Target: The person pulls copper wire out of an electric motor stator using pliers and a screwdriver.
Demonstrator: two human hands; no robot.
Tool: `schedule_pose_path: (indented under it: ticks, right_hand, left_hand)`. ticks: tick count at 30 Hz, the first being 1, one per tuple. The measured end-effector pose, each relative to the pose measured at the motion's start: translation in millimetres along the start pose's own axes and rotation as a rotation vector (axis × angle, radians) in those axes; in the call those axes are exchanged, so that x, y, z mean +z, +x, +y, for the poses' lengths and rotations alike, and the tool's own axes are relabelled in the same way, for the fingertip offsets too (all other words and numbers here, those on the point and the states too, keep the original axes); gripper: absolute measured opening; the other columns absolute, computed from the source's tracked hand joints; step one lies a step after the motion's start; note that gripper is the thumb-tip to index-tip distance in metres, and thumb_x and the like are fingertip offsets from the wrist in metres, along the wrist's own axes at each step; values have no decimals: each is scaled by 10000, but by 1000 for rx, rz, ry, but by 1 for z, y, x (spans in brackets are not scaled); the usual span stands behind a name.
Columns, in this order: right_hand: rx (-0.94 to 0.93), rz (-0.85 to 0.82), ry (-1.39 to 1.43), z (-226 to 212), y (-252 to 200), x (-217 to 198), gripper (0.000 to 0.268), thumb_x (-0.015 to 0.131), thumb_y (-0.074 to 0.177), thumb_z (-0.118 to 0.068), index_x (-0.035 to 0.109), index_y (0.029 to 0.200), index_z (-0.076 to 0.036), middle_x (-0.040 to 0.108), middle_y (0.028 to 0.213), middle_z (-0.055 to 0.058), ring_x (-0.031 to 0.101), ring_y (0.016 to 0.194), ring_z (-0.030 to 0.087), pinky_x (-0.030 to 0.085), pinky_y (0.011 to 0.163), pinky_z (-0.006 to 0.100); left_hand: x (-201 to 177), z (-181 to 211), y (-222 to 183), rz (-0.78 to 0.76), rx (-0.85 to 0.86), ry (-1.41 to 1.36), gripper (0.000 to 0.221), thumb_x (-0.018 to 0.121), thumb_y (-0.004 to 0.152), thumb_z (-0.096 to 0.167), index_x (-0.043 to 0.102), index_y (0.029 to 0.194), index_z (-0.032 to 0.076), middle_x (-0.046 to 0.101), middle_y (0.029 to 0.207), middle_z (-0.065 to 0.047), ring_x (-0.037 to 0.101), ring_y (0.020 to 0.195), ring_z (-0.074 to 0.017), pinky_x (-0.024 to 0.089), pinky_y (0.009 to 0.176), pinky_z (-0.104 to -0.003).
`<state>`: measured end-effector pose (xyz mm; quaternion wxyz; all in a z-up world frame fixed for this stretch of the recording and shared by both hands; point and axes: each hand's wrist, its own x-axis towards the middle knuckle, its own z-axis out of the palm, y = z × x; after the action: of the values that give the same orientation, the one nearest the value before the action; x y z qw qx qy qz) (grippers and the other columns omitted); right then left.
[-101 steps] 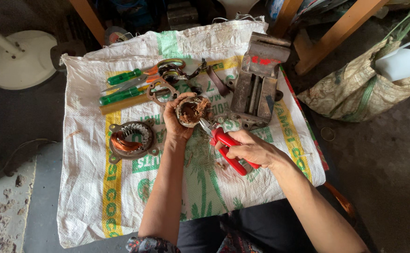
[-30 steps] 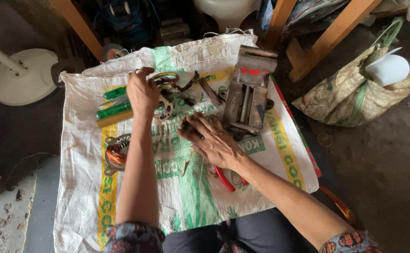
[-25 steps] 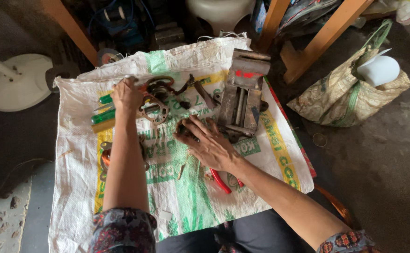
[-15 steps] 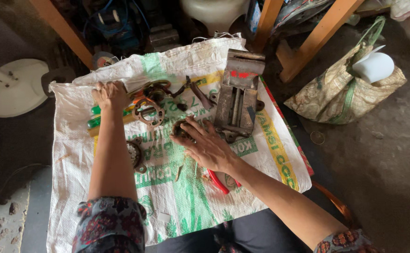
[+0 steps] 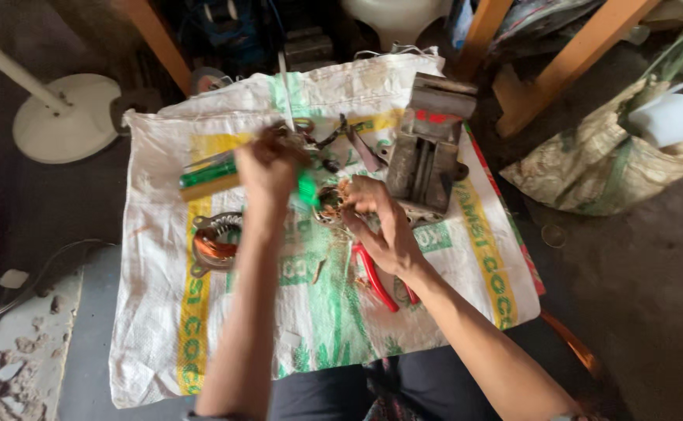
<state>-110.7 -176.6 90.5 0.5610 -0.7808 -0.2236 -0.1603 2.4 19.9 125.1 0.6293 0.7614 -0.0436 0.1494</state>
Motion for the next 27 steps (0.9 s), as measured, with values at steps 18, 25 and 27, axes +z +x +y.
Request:
schedule_pose_path:
  ticks: [18,25,27]
  right_hand:
    - [464,-56,-608,-41,-32,-77,239,803,844,-324,772,979,-129,776,813,49,695,616,186,512,570,354]
    - [480,-8,-651,-43,-25,-76,244,793,843,-346,774,953,-128,754,758,92,682,579,239,492,549,390]
    - [511,-14,-672,-46,-26,-79,235,787,858,-345,776,949,-128,745,727,105,684,585,242,493,563,392]
  left_hand:
    - [14,-58,-62,-463,232,395,1268,998,478,287,358,1550,65,568,1398,-179,535,1292,-391,446,1112,-467]
    - [17,-77,-47,-537,230,95,1064,946,509,182,473,1440,-24,581,1336,-170,589,1248,-338,470,1128,-413]
    - [19,-84,-49,-518,115,-150,1054,919,509,157,451,1435,-32,583,1334,-155,578,1271,-301,443,1161,-384]
